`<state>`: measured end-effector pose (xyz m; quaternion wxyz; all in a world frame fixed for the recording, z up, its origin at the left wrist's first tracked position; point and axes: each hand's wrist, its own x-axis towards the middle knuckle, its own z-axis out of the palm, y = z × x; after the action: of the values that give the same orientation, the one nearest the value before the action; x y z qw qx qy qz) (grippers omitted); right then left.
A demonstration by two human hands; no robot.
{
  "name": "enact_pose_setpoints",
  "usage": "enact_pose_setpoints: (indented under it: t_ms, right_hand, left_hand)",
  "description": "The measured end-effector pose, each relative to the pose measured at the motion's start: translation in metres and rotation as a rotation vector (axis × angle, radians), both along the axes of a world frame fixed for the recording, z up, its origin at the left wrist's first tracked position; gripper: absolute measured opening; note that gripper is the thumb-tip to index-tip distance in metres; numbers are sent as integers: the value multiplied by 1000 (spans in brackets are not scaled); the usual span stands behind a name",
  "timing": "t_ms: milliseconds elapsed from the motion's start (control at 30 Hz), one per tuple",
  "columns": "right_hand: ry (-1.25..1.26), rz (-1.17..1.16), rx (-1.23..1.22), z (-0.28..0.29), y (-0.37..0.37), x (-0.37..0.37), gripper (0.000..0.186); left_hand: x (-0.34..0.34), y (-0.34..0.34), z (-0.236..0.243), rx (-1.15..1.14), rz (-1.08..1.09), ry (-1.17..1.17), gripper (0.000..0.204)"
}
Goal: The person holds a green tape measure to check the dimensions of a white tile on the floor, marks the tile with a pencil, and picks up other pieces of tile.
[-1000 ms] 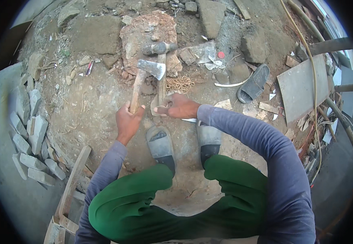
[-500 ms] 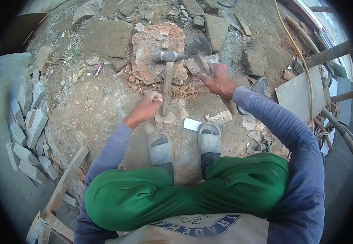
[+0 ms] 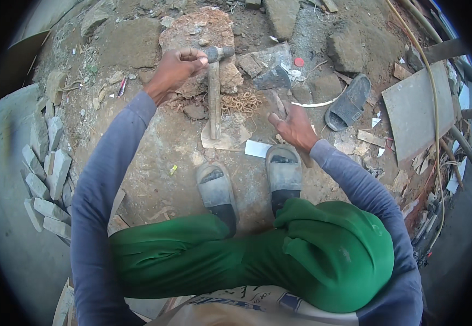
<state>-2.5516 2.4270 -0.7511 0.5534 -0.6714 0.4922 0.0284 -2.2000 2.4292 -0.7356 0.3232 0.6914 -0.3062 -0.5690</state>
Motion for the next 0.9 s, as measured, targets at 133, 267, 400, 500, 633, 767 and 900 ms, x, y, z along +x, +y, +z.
enact_pose_setpoints:
  t_ms: [133, 267, 400, 500, 633, 767, 900]
  right_hand:
    - [39, -47, -65, -31, 13, 9, 41]
    - [26, -110, -134, -25, 8, 22, 44]
    - [-77, 52, -300, 0, -33, 46, 42]
    - [-206, 120, -438, 7, -53, 70, 42]
    - [-65, 295, -460, -4, -80, 92, 50]
    - [-56, 410, -552, -5, -84, 110, 51]
    - [-189, 346, -677, 2, -76, 116, 48]
  left_hand:
    - [-37, 1, -32, -39, 458, 25, 24]
    - [-70, 7, -53, -135, 780, 128, 28]
    - [-79, 7, -58, -142, 857, 42, 30]
    - [-79, 7, -56, -202, 903, 84, 24]
    - [-83, -2, -57, -186, 933, 86, 17]
    - [-74, 1, -64, -175, 924, 41, 13]
    - [-69, 5, -69, -179, 857, -2, 14]
